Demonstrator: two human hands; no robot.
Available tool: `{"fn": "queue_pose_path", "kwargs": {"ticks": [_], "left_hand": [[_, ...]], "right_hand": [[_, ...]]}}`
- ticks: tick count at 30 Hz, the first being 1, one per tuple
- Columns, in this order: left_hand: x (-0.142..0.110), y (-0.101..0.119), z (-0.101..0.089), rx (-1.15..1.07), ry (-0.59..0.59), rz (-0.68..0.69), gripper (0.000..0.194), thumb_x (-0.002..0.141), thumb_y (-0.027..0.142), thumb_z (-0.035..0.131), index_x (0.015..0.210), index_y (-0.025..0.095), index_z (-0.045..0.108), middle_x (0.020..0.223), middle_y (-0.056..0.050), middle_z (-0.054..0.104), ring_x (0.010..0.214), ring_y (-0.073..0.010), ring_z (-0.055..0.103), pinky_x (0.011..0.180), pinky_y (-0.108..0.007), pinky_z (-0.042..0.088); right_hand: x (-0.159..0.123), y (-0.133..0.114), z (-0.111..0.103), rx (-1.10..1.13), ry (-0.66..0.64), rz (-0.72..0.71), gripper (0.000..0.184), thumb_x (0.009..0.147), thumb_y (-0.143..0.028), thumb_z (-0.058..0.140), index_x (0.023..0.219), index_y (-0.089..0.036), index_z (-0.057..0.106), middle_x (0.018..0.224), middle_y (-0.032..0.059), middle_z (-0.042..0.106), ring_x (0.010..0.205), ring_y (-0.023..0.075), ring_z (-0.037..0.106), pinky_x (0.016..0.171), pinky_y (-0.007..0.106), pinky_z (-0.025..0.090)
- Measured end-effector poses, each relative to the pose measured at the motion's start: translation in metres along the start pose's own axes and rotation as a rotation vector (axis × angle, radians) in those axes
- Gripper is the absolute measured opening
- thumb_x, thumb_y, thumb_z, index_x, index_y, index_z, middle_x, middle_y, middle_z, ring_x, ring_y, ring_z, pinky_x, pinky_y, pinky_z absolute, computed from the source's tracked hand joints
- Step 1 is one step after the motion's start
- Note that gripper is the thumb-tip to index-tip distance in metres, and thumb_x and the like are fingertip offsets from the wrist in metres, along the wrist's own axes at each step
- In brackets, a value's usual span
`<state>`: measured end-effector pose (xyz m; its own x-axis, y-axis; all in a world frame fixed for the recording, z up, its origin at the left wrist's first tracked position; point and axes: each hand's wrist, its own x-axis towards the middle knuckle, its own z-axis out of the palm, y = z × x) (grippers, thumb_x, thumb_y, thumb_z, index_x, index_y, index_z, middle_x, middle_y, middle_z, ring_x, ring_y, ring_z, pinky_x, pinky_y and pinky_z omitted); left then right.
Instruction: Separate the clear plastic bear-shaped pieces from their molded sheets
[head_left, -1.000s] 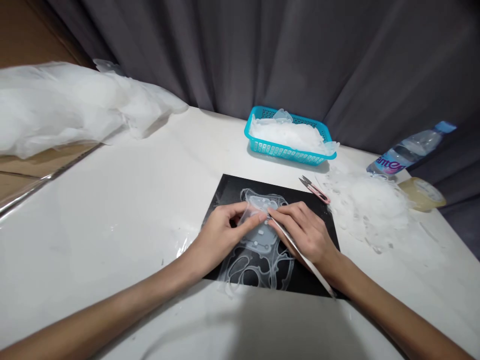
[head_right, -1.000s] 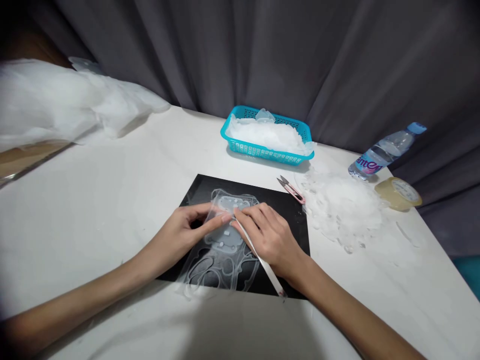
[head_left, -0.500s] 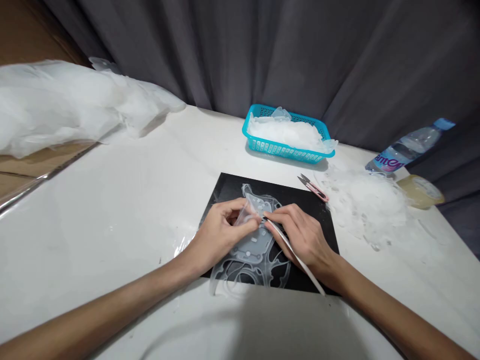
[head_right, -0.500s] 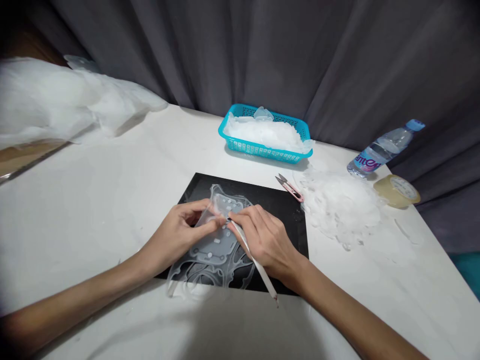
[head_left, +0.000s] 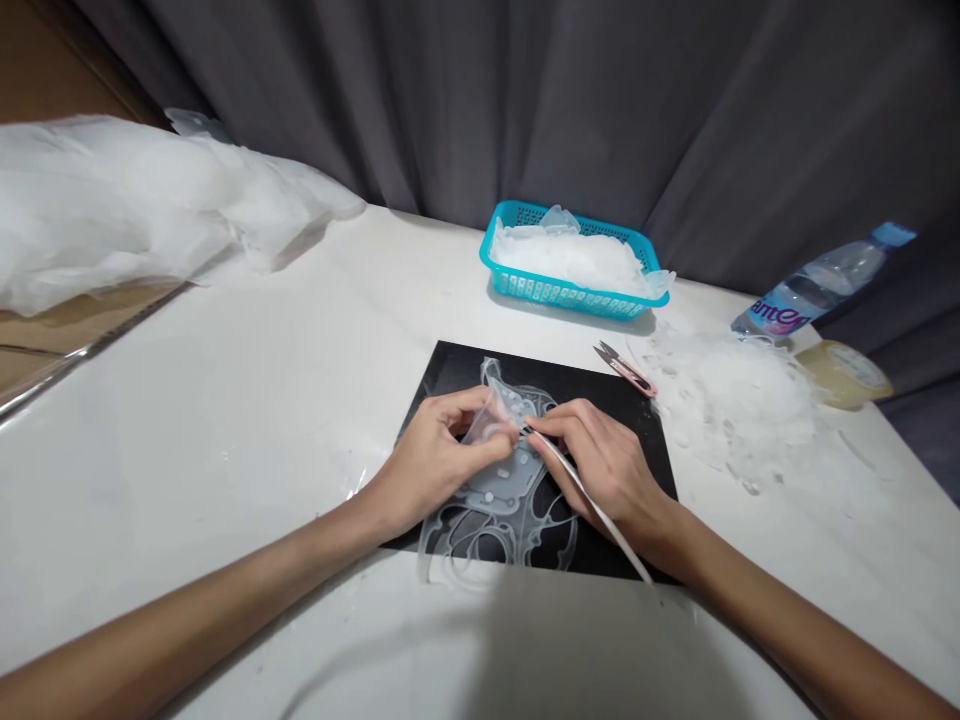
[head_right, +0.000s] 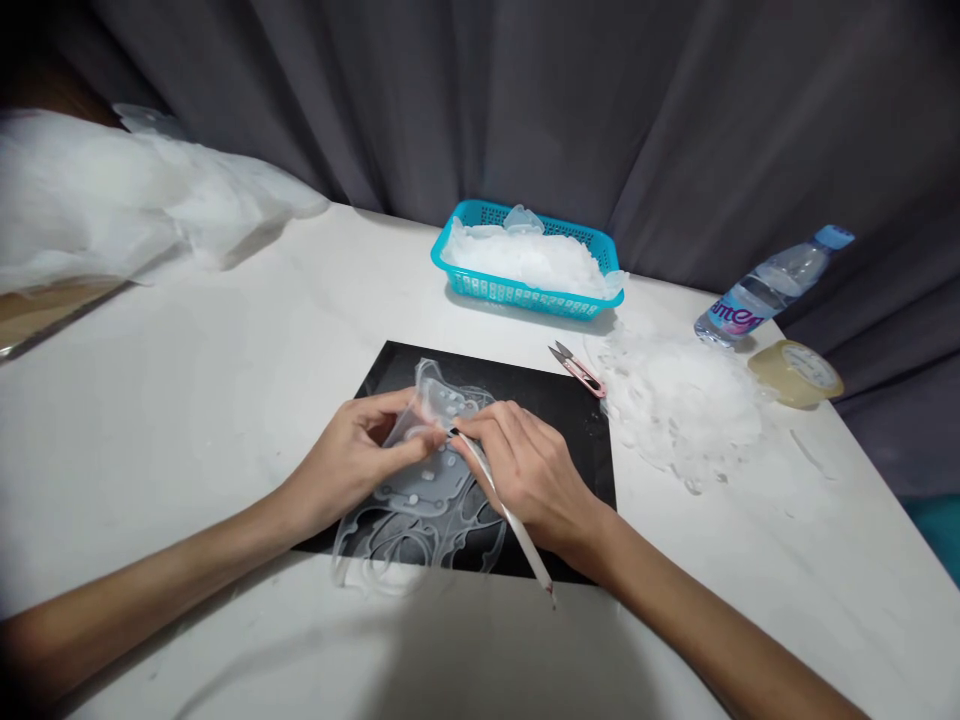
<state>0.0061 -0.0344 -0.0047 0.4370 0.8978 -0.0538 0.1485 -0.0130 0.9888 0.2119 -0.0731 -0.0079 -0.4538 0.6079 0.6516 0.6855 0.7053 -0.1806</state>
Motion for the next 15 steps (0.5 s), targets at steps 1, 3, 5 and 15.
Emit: {"fn": "queue_pose_path", "kwargs": {"ticks": [1,3,5,15], "left_hand": [[0.001,0.001,0.001,0.007,0.003,0.001,0.011,0.085,0.025,0.069,0.078,0.017,0.065,0.071,0.003,0.057,0.066,-0.0117,0.050,0.061,-0.024,0.040],[0.003,0.002,0.002,0.017,0.003,0.001,0.009,0.082,0.021,0.067,0.075,0.017,0.064,0.069,0.004,0.054,0.064,-0.0110,0.048,0.060,-0.023,0.038],[0.004,0.004,0.002,0.012,-0.002,0.002,0.007,0.080,0.020,0.066,0.075,0.016,0.065,0.068,0.004,0.054,0.063,-0.0104,0.047,0.059,-0.022,0.036],[0.006,0.005,0.001,-0.023,0.014,0.006,0.006,0.077,0.020,0.067,0.074,0.015,0.065,0.068,0.004,0.056,0.063,-0.0098,0.048,0.059,-0.021,0.038]], "right_hand": [[0.000,-0.001,0.001,-0.017,0.004,-0.002,0.006,0.103,-0.014,0.056,0.108,-0.012,0.060,0.091,0.0112,0.070,0.083,0.0207,0.069,0.074,0.032,0.059],[-0.001,-0.002,0.005,-0.059,0.013,0.002,0.005,0.103,-0.014,0.057,0.106,-0.012,0.060,0.090,0.0115,0.070,0.082,0.0209,0.069,0.074,0.032,0.059],[-0.002,-0.002,0.008,-0.091,0.025,0.005,0.005,0.103,-0.015,0.057,0.105,-0.012,0.060,0.089,0.0111,0.070,0.082,0.0205,0.069,0.074,0.032,0.059],[-0.002,-0.001,0.010,-0.082,0.057,0.002,0.008,0.105,-0.016,0.055,0.106,-0.011,0.061,0.091,0.0114,0.070,0.083,0.0194,0.069,0.075,0.032,0.060]]}}
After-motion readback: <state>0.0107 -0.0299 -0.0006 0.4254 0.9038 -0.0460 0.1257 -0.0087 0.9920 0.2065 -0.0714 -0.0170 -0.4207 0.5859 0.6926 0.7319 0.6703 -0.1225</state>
